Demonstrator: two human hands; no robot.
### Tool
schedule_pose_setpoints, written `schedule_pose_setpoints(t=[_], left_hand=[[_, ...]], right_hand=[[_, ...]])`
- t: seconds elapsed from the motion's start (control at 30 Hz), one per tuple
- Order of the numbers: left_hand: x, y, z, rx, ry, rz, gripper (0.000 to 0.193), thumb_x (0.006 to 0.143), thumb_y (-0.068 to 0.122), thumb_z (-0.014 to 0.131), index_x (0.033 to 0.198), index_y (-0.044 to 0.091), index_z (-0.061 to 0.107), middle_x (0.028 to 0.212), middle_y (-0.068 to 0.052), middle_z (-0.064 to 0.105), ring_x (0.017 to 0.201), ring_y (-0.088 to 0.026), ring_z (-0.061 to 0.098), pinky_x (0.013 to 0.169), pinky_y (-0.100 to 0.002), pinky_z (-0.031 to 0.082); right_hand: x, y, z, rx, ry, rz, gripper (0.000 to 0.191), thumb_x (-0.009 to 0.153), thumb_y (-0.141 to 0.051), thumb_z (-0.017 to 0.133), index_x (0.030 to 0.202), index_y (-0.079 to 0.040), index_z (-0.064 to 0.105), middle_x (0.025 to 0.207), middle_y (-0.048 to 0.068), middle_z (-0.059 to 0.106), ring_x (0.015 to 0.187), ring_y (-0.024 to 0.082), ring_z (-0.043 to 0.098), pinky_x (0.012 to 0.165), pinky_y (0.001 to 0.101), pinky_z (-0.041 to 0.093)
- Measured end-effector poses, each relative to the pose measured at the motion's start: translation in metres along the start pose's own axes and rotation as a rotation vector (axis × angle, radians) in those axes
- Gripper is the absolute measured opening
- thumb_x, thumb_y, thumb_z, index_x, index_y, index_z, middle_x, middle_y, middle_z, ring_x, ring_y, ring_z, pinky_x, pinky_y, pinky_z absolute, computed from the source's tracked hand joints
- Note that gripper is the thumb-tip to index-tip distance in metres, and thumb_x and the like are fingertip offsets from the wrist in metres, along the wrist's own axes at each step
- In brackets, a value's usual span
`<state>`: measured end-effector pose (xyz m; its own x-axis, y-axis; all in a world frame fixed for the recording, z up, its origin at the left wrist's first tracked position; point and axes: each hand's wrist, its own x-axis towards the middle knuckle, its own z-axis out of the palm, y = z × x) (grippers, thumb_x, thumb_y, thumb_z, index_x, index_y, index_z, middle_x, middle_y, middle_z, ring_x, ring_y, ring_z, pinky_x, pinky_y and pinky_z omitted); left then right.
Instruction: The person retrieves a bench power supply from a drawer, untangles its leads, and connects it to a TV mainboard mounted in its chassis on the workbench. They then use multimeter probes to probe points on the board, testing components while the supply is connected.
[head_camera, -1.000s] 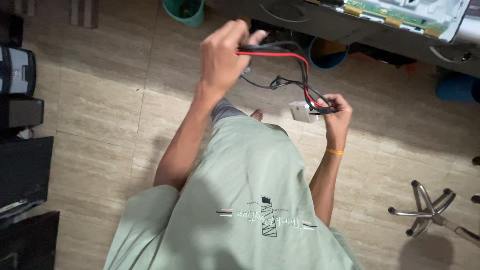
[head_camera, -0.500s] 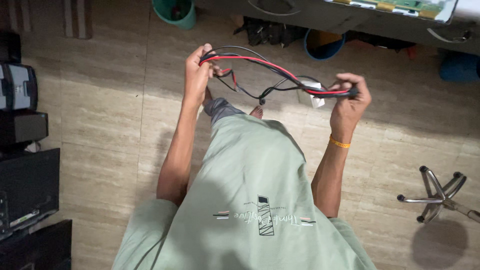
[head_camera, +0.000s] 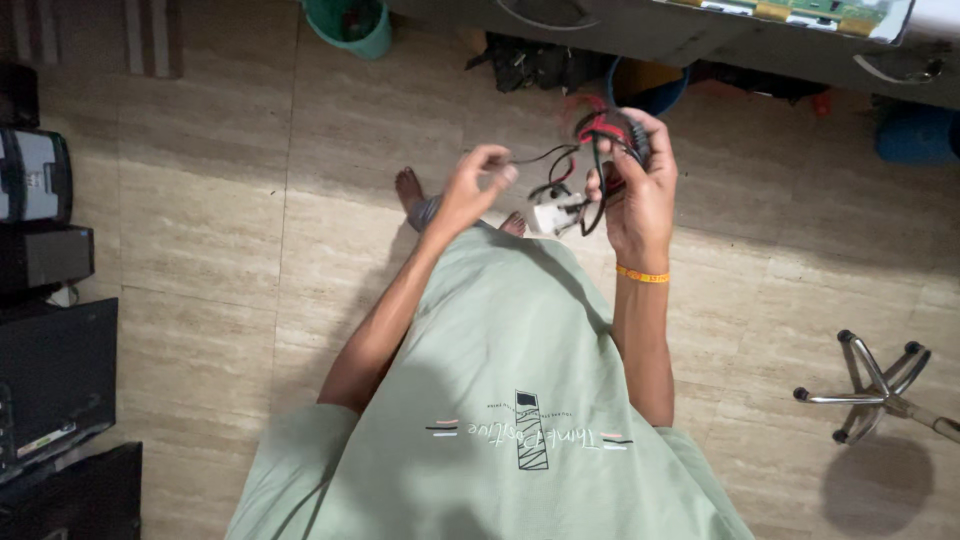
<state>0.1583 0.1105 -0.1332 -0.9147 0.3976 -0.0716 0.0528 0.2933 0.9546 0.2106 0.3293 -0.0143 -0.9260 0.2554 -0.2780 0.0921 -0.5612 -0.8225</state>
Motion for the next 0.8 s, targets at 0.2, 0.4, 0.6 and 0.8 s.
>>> schedule_pose_setpoints(t=[0.2,0.4,0.6,0.8], left_hand=[[-0.017,0.031,0.016,0.239,-0.151,0.363,0.109,0.071,0.048,0.093,0.156,0.01,0.036,0.154,-0.018,0.047,0.145,-0.038,0.043,0.118,-0.05,0.037],[-0.003,0.043,0.03,0.13,-0.08,0.489,0.113,0.067,0.053,0.094,0.154,0.012,0.035,0.151,-0.02,0.043,0.14,-0.04,0.043,0.115,-0.048,0.039],[0.009,0.048,0.034,0.082,-0.072,0.33,0.059,0.082,0.032,0.084,0.131,0.012,0.059,0.126,-0.011,0.055,0.115,-0.029,0.064,0.097,-0.041,0.054],[0.028,0.074,-0.019,0.098,-0.189,0.262,0.043,0.081,0.035,0.083,0.111,0.007,0.067,0.104,-0.007,0.065,0.098,-0.022,0.068,0.084,-0.038,0.054]], right_hand=[[0.01,0.011,-0.014,0.562,0.088,0.088,0.02,0.105,0.003,0.059,0.122,-0.007,0.055,0.108,0.012,0.067,0.084,0.019,0.064,0.068,0.0284,0.052],[0.01,0.015,-0.014,0.92,0.191,0.159,0.006,0.102,0.0,0.061,0.107,0.003,0.061,0.107,0.018,0.067,0.101,0.025,0.068,0.086,0.0331,0.059],[0.003,0.01,-0.009,0.974,0.248,0.045,0.017,0.102,-0.002,0.061,0.115,0.008,0.058,0.115,0.022,0.067,0.115,0.03,0.066,0.105,0.0415,0.056],[0.001,0.009,-0.027,0.643,0.226,0.14,0.033,0.103,-0.021,0.059,0.127,0.002,0.053,0.122,0.022,0.067,0.124,0.037,0.063,0.106,0.0498,0.055]])
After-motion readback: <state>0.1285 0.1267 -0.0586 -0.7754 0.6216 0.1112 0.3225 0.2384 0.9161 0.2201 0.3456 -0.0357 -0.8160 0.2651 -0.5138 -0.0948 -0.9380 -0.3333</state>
